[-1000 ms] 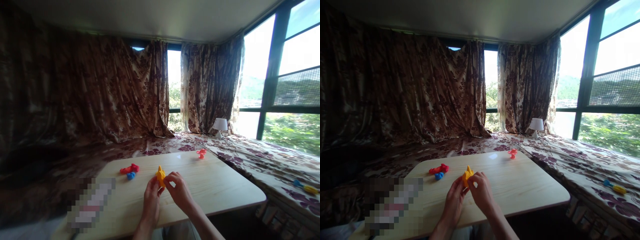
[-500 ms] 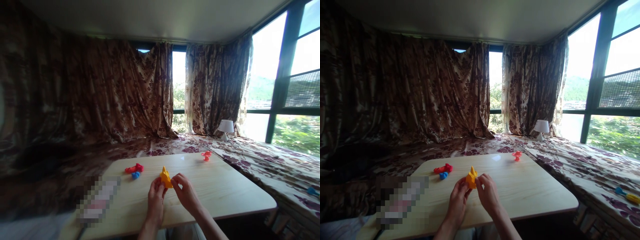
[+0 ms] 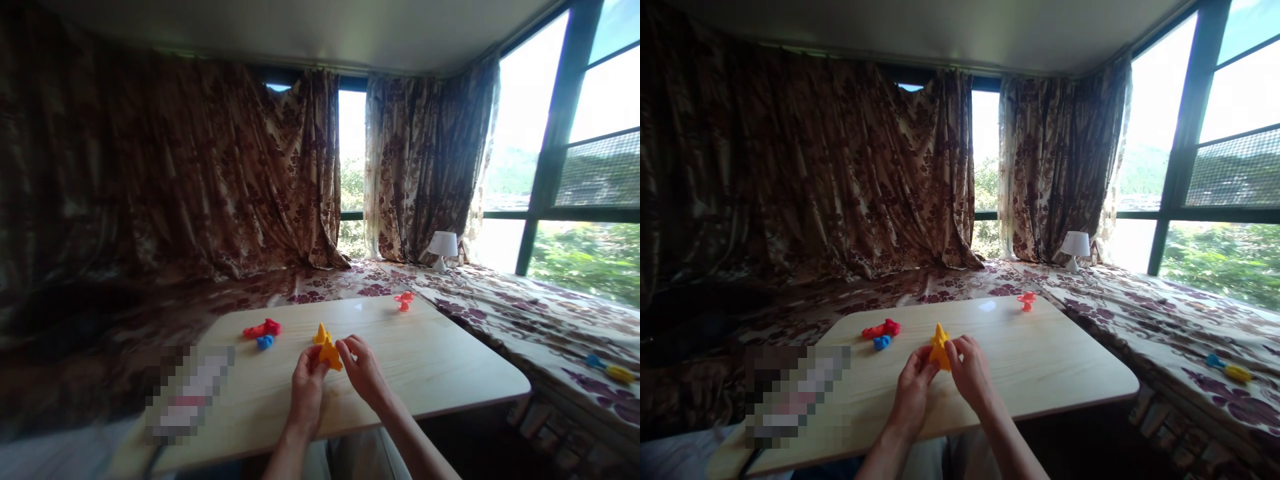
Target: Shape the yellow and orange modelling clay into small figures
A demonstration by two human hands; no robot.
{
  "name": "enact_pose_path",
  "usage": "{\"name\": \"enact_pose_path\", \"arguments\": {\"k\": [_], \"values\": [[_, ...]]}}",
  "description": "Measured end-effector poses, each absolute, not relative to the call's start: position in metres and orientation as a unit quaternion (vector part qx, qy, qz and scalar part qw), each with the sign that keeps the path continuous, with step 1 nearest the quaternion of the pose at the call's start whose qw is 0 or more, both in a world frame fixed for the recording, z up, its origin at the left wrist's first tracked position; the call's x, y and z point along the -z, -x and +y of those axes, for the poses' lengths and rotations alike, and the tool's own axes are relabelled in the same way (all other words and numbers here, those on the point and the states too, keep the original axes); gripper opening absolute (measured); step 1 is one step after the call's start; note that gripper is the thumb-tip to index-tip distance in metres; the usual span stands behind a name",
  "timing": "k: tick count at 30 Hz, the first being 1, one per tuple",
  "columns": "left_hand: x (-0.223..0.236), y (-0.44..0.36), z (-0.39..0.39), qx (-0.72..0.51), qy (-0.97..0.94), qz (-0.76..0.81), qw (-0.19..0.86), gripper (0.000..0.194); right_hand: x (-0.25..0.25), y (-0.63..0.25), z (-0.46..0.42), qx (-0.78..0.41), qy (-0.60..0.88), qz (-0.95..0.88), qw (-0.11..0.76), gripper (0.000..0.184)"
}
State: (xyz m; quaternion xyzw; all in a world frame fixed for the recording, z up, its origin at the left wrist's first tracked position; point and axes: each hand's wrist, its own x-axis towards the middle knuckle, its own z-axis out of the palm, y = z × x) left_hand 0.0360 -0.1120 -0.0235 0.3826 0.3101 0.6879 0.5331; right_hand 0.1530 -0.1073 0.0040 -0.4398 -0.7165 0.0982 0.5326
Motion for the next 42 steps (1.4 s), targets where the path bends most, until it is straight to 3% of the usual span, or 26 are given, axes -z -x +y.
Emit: {"name": "enact_pose_path", "arguments": {"k": [4, 12, 16, 22, 28, 34, 42], "values": [[0.023, -0.037, -0.112, -0.685, -0.405, 0.313, 0.519, 0.033, -0.002, -0.15, -0.106, -0.105, 0.423, -0.721, 0.539, 0.02], [0.022, -0.036, -0.113, -0.665, -0.418, 0.347, 0.513, 0.036, 0.0, -0.149, -0.106, -0.146, 0.37, -0.718, 0.571, 0.019], [0.022, -0.036, -0.112, -0.678, -0.414, 0.344, 0.501, 0.038, 0.005, -0.151, -0.107, -0.159, 0.389, -0.696, 0.582, 0.026], [0.024, -0.039, -0.111, -0.669, -0.452, 0.375, 0.455, 0.035, 0.013, -0.147, -0.104, -0.149, 0.406, -0.683, 0.589, 0.02], [0.026, -0.039, -0.109, -0.676, -0.447, 0.383, 0.443, 0.033, 0.015, -0.149, -0.103, -0.161, 0.431, -0.675, 0.577, 0.037], [0.024, -0.039, -0.112, -0.664, -0.463, 0.375, 0.452, 0.037, 0.014, -0.151, -0.102, -0.145, 0.411, -0.681, 0.589, 0.02], [0.019, -0.036, -0.113, -0.662, -0.451, 0.383, 0.46, 0.038, 0.003, -0.153, -0.114, -0.13, 0.366, -0.7, 0.599, 0.019]]}}
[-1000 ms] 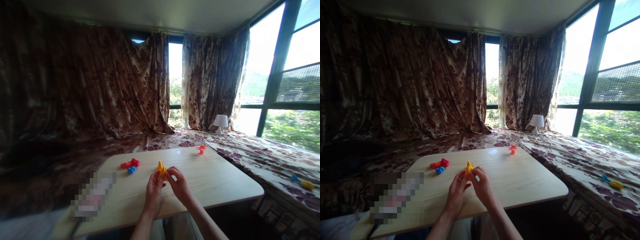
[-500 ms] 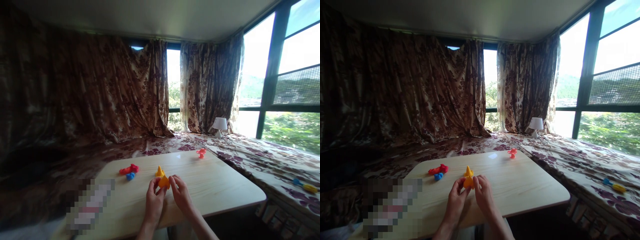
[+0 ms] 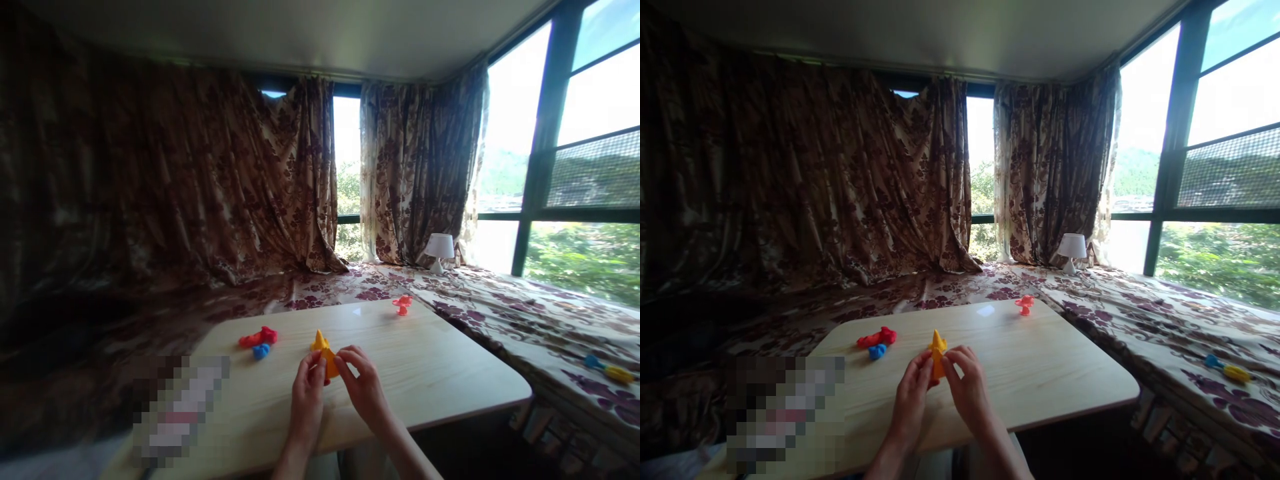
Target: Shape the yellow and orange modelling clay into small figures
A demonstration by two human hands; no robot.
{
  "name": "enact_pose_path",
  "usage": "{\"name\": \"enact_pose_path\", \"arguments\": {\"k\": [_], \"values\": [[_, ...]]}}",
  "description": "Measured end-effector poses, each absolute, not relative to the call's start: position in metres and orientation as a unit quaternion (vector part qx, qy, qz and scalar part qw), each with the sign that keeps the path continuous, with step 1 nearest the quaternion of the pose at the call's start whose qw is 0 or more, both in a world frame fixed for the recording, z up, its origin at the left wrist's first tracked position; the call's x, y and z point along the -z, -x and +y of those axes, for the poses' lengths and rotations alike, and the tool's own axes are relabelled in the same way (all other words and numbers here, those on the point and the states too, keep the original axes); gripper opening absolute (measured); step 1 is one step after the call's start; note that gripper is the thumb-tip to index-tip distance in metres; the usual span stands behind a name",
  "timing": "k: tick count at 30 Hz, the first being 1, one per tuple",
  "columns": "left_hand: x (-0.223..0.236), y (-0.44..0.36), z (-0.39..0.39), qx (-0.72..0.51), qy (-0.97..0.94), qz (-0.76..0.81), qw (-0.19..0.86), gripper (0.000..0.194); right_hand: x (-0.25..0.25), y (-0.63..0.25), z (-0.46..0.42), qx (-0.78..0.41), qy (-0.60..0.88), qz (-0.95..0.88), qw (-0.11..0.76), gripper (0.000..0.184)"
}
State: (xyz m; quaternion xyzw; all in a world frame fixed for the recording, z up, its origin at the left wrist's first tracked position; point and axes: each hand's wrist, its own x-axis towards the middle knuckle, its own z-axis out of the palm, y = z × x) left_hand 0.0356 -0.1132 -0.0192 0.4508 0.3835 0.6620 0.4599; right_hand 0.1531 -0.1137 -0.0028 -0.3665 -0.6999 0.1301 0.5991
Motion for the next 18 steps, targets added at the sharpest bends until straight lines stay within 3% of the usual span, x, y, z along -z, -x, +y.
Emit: {"name": "enact_pose_path", "arguments": {"k": [4, 18], "values": [[0.021, -0.036, -0.113, -0.677, -0.436, 0.361, 0.47, 0.037, 0.004, -0.158, -0.116, -0.158, 0.387, -0.699, 0.581, 0.024], [0.019, -0.037, -0.118, -0.662, -0.441, 0.371, 0.48, 0.037, 0.012, -0.152, -0.109, -0.17, 0.364, -0.676, 0.618, 0.016]]}}
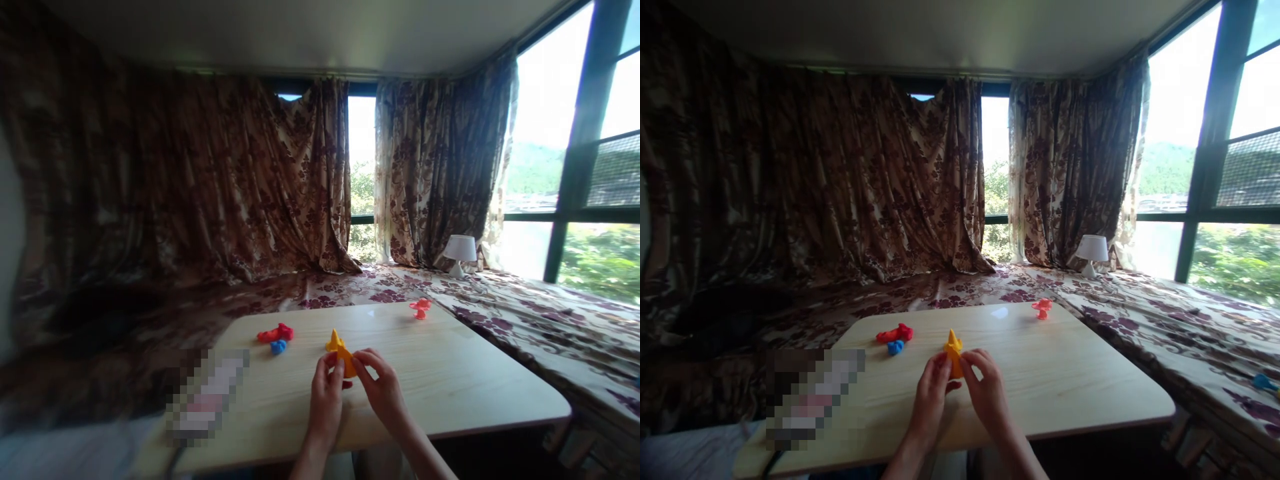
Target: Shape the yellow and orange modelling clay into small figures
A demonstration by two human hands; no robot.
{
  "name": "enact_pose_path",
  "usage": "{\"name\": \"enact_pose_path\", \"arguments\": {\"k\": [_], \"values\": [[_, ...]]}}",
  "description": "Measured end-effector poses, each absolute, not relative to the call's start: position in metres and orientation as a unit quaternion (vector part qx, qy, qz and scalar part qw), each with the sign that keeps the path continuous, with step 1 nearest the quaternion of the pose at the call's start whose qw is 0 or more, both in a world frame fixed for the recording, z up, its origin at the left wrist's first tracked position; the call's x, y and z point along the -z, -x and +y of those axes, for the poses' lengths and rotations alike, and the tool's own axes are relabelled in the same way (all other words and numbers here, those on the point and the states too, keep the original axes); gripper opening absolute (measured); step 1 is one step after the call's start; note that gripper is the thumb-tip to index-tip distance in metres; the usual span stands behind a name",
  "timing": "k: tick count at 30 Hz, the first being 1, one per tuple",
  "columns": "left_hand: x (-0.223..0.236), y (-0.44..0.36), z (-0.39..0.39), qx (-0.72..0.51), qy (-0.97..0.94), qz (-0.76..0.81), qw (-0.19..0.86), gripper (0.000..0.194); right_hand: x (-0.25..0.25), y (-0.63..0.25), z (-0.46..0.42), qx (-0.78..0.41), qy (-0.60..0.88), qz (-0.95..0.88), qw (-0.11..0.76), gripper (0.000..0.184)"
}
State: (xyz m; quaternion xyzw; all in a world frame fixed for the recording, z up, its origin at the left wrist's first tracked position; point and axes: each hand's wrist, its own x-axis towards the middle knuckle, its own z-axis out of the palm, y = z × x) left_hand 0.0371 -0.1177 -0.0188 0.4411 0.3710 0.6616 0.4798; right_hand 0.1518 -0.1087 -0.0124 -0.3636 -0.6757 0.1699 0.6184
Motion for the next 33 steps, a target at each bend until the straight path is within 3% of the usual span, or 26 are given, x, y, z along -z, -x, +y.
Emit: {"name": "enact_pose_path", "arguments": {"k": [15, 20, 25, 33], "values": [[0.021, -0.037, -0.116, -0.694, -0.397, 0.342, 0.494, 0.035, 0.005, -0.15, -0.11, -0.151, 0.382, -0.709, 0.573, 0.03], [0.022, -0.037, -0.116, -0.681, -0.431, 0.341, 0.485, 0.032, 0.002, -0.151, -0.111, -0.144, 0.387, -0.71, 0.571, 0.021], [0.019, -0.035, -0.119, -0.674, -0.4, 0.351, 0.512, 0.035, -0.005, -0.156, -0.107, -0.132, 0.392, -0.712, 0.567, 0.028], [0.012, -0.034, -0.119, -0.676, -0.332, 0.298, 0.587, 0.03, -0.012, -0.155, -0.097, -0.154, 0.414, -0.716, 0.54, 0.013]]}}
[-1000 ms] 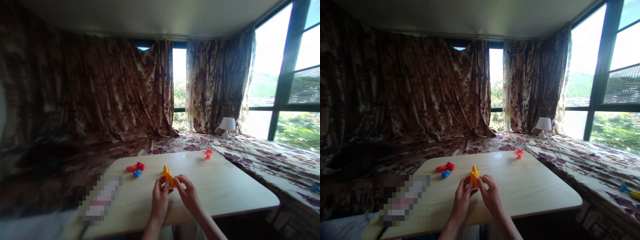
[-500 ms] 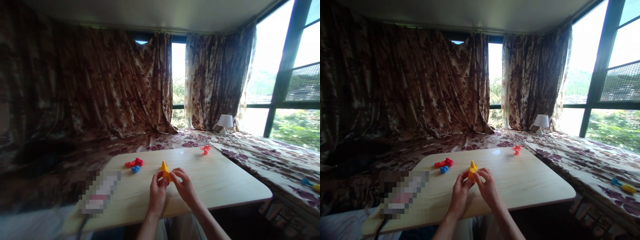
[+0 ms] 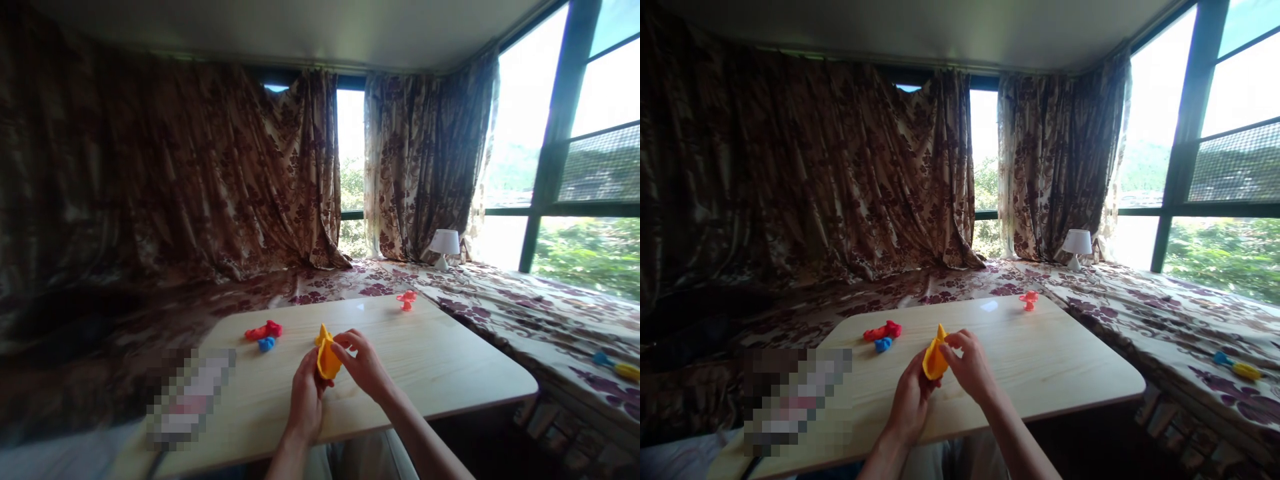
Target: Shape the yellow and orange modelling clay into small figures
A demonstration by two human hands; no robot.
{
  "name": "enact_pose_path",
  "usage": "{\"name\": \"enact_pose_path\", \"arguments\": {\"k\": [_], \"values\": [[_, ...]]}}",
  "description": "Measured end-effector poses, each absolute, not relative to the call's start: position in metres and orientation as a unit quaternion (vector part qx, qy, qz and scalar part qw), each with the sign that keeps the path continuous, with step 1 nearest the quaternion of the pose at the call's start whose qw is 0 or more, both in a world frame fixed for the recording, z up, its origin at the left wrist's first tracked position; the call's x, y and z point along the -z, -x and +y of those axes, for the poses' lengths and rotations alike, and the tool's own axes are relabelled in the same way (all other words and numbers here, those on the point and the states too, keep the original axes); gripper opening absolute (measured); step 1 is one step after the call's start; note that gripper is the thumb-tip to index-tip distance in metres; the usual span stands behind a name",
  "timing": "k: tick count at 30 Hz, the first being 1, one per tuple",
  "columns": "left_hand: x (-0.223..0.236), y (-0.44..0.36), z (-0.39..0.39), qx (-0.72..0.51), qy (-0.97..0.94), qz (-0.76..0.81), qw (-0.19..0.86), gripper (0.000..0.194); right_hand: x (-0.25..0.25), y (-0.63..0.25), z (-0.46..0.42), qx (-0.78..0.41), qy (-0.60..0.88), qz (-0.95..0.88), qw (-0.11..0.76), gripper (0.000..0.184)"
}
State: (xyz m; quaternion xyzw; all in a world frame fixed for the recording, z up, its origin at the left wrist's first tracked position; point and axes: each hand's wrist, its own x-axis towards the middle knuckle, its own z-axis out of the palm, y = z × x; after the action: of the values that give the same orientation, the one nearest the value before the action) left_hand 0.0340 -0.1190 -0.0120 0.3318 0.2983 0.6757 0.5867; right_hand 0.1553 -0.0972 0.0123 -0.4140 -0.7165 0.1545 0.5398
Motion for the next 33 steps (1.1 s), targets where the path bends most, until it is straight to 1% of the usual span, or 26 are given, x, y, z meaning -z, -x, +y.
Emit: {"name": "enact_pose_path", "arguments": {"k": [2, 9, 14, 16, 18, 22, 26, 33], "values": [[0.012, -0.034, -0.118, -0.674, -0.332, 0.279, 0.598, 0.027, -0.011, -0.151, -0.097, -0.166, 0.42, -0.717, 0.531, 0.012], [0.012, -0.033, -0.117, -0.676, -0.27, 0.282, 0.625, 0.024, -0.015, -0.146, -0.1, -0.18, 0.415, -0.724, 0.521, 0.02], [0.012, -0.034, -0.118, -0.675, -0.26, 0.281, 0.631, 0.02, -0.017, -0.144, -0.099, -0.187, 0.41, -0.726, 0.52, 0.015], [0.012, -0.034, -0.118, -0.677, -0.255, 0.282, 0.63, 0.019, -0.017, -0.143, -0.099, -0.189, 0.402, -0.727, 0.523, 0.016], [0.011, -0.034, -0.117, -0.681, -0.246, 0.285, 0.628, 0.018, -0.017, -0.145, -0.098, -0.21, 0.39, -0.729, 0.521, 0.02], [0.01, -0.032, -0.115, -0.687, -0.241, 0.278, 0.626, 0.017, -0.009, -0.152, -0.098, -0.295, 0.399, -0.689, 0.529, 0.03], [0.011, -0.031, -0.116, -0.69, -0.238, 0.271, 0.627, 0.018, 0.006, -0.155, -0.098, -0.285, 0.435, -0.672, 0.527, 0.037], [0.007, -0.032, -0.119, -0.685, -0.246, 0.242, 0.642, 0.021, 0.009, -0.151, -0.093, -0.267, 0.441, -0.673, 0.53, 0.028]]}}
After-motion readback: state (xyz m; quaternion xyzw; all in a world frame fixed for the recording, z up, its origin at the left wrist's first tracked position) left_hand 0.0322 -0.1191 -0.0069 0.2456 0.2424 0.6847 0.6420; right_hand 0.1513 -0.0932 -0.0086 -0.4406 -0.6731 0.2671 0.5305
